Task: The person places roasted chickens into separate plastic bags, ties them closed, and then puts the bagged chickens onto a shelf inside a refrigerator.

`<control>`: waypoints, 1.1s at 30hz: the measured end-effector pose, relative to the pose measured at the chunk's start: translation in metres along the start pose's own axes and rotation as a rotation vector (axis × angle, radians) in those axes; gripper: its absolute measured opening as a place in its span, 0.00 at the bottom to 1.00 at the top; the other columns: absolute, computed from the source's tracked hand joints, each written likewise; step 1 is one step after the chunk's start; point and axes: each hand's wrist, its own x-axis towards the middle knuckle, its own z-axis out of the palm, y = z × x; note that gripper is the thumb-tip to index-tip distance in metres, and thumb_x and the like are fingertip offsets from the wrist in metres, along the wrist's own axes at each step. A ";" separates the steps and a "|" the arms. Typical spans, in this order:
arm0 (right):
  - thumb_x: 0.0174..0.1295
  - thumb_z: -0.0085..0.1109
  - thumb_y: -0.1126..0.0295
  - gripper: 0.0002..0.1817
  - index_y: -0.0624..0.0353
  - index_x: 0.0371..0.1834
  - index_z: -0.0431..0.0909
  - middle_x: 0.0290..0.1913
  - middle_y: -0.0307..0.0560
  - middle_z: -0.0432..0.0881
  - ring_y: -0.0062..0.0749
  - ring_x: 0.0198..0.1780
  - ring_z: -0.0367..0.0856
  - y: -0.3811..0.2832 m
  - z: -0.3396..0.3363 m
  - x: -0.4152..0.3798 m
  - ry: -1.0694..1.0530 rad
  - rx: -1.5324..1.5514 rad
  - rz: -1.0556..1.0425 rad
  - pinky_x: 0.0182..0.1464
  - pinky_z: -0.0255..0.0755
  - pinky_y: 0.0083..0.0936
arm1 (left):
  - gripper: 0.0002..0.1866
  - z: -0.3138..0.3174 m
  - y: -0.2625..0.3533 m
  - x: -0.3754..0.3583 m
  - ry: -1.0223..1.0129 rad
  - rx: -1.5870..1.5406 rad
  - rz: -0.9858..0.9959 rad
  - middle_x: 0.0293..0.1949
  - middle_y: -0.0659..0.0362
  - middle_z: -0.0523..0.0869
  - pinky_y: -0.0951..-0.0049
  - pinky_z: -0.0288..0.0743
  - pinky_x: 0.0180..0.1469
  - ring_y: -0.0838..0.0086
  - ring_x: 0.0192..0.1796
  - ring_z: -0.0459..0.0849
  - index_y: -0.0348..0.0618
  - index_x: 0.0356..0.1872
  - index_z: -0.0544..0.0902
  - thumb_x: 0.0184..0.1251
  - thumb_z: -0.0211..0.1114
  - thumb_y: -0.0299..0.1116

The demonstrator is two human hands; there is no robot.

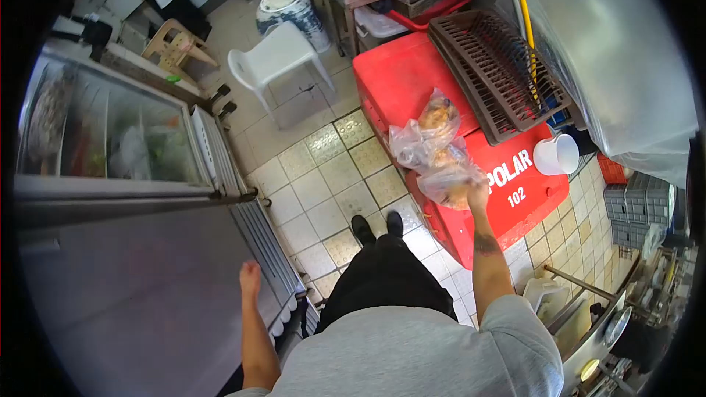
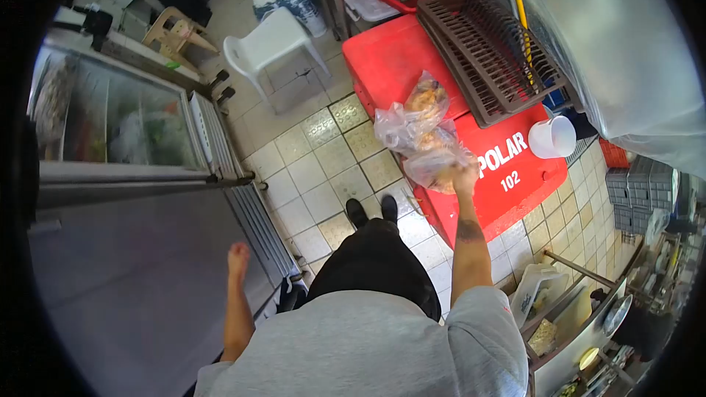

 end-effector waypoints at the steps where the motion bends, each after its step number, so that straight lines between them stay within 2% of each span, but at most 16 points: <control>1: 0.61 0.54 0.64 0.14 0.65 0.36 0.80 0.31 0.54 0.82 0.36 0.36 0.80 0.014 -0.002 0.007 0.212 0.367 -0.004 0.43 0.71 0.34 | 0.10 0.011 0.041 0.030 0.030 0.102 0.032 0.33 0.56 0.82 0.73 0.73 0.43 0.73 0.37 0.79 0.36 0.39 0.78 0.63 0.57 0.32; 2: 0.65 0.50 0.66 0.15 0.66 0.27 0.78 0.24 0.48 0.80 0.25 0.28 0.74 0.010 -0.025 0.010 0.137 0.293 0.027 0.33 0.68 0.27 | 0.11 0.026 0.094 0.051 0.064 0.202 0.061 0.35 0.54 0.83 0.73 0.73 0.45 0.71 0.39 0.80 0.35 0.41 0.78 0.63 0.58 0.32; 5: 0.64 0.51 0.68 0.15 0.68 0.24 0.75 0.18 0.48 0.74 0.20 0.27 0.72 -0.004 -0.066 0.011 0.064 0.367 0.115 0.31 0.68 0.28 | 0.12 0.092 0.174 0.087 -0.091 0.182 0.155 0.38 0.53 0.84 0.72 0.73 0.47 0.71 0.42 0.81 0.36 0.45 0.78 0.63 0.58 0.32; 8: 0.66 0.50 0.69 0.14 0.67 0.24 0.75 0.20 0.41 0.72 0.15 0.27 0.68 -0.087 -0.116 0.003 -0.067 0.339 0.028 0.30 0.64 0.20 | 0.15 0.173 0.181 0.100 -0.373 0.122 0.213 0.38 0.56 0.83 0.73 0.73 0.45 0.72 0.41 0.80 0.39 0.46 0.78 0.63 0.61 0.36; 9: 0.66 0.49 0.69 0.14 0.66 0.25 0.75 0.21 0.39 0.73 0.14 0.27 0.68 -0.121 -0.131 0.002 -0.076 0.447 -0.020 0.30 0.64 0.20 | 0.16 0.203 0.187 0.098 -0.497 0.180 0.237 0.37 0.59 0.82 0.74 0.73 0.44 0.72 0.38 0.79 0.41 0.47 0.78 0.62 0.62 0.38; 10: 0.67 0.49 0.70 0.13 0.65 0.25 0.75 0.22 0.37 0.73 0.14 0.27 0.68 -0.155 -0.146 0.001 -0.082 0.553 -0.069 0.30 0.64 0.20 | 0.15 0.240 0.178 0.095 -0.561 0.034 0.144 0.36 0.61 0.82 0.75 0.72 0.43 0.74 0.37 0.78 0.42 0.48 0.78 0.63 0.61 0.39; 12: 0.68 0.46 0.72 0.12 0.62 0.28 0.76 0.26 0.30 0.74 0.12 0.28 0.68 -0.198 -0.167 0.004 -0.142 0.713 -0.163 0.30 0.63 0.17 | 0.18 0.284 0.253 0.057 -0.760 -0.223 -0.267 0.42 0.60 0.83 0.73 0.72 0.46 0.74 0.41 0.79 0.45 0.52 0.76 0.67 0.57 0.44; 15: 0.68 0.46 0.72 0.12 0.62 0.28 0.76 0.25 0.30 0.74 0.12 0.28 0.67 -0.282 -0.187 0.001 -0.235 0.881 -0.236 0.31 0.63 0.17 | 0.27 0.350 0.294 0.044 -1.144 -0.533 -0.397 0.50 0.54 0.80 0.69 0.70 0.54 0.70 0.52 0.78 0.45 0.57 0.72 0.69 0.48 0.55; 18: 0.66 0.46 0.73 0.11 0.62 0.28 0.77 0.26 0.33 0.77 0.14 0.28 0.71 -0.342 -0.178 -0.010 -0.514 0.903 -0.327 0.31 0.66 0.18 | 0.39 0.349 0.400 0.027 -1.467 -1.090 -0.667 0.58 0.51 0.76 0.61 0.68 0.61 0.61 0.60 0.74 0.44 0.63 0.67 0.60 0.53 0.64; 19: 0.66 0.46 0.73 0.11 0.62 0.29 0.77 0.26 0.34 0.78 0.14 0.29 0.72 -0.361 -0.172 -0.016 -0.643 0.899 -0.353 0.32 0.67 0.18 | 0.40 0.353 0.406 0.038 -1.398 -1.229 -0.603 0.58 0.51 0.75 0.60 0.68 0.61 0.60 0.60 0.73 0.44 0.63 0.67 0.59 0.54 0.65; 22: 0.66 0.44 0.73 0.11 0.63 0.29 0.77 0.28 0.37 0.79 0.15 0.31 0.74 -0.409 -0.140 -0.035 -0.794 0.935 -0.583 0.34 0.68 0.18 | 0.42 0.328 0.411 0.074 -1.195 -1.530 -0.404 0.60 0.51 0.74 0.56 0.68 0.62 0.58 0.60 0.73 0.45 0.64 0.67 0.56 0.57 0.66; 25: 0.62 0.48 0.74 0.08 0.63 0.29 0.77 0.28 0.41 0.79 0.24 0.33 0.77 -0.445 -0.105 -0.065 -0.882 0.993 -0.553 0.39 0.71 0.26 | 0.42 0.261 0.433 0.088 -1.122 -1.681 -0.232 0.60 0.51 0.74 0.55 0.68 0.62 0.59 0.59 0.74 0.45 0.63 0.67 0.54 0.59 0.65; 27: 0.58 0.52 0.75 0.04 0.62 0.32 0.76 0.32 0.46 0.79 0.33 0.36 0.78 -0.475 -0.089 -0.084 -0.692 0.653 -1.096 0.44 0.71 0.32 | 0.42 0.225 0.430 0.099 -1.173 -1.824 -0.141 0.59 0.50 0.74 0.55 0.67 0.63 0.58 0.59 0.74 0.44 0.63 0.67 0.54 0.60 0.64; 28: 0.56 0.54 0.76 0.04 0.62 0.34 0.75 0.33 0.48 0.79 0.37 0.37 0.78 -0.490 -0.079 -0.094 -0.568 0.488 -1.361 0.47 0.71 0.36 | 0.39 0.213 0.424 0.106 -1.102 -1.899 -0.050 0.60 0.50 0.73 0.54 0.67 0.63 0.58 0.59 0.74 0.44 0.63 0.67 0.56 0.60 0.61; 31: 0.51 0.56 0.77 0.10 0.62 0.37 0.73 0.38 0.53 0.77 0.47 0.42 0.76 -0.502 -0.039 -0.120 -0.618 0.406 -1.488 0.54 0.68 0.44 | 0.35 0.147 0.422 0.118 -0.806 -1.737 0.050 0.60 0.49 0.73 0.55 0.67 0.63 0.58 0.59 0.74 0.42 0.63 0.67 0.61 0.59 0.55; 33: 0.51 0.54 0.78 0.16 0.63 0.45 0.69 0.43 0.53 0.75 0.43 0.44 0.75 -0.506 -0.014 -0.122 -0.713 0.584 -1.511 0.55 0.68 0.42 | 0.31 0.132 0.385 0.143 -0.767 -1.820 0.201 0.59 0.50 0.74 0.56 0.68 0.63 0.60 0.59 0.74 0.41 0.62 0.68 0.63 0.58 0.50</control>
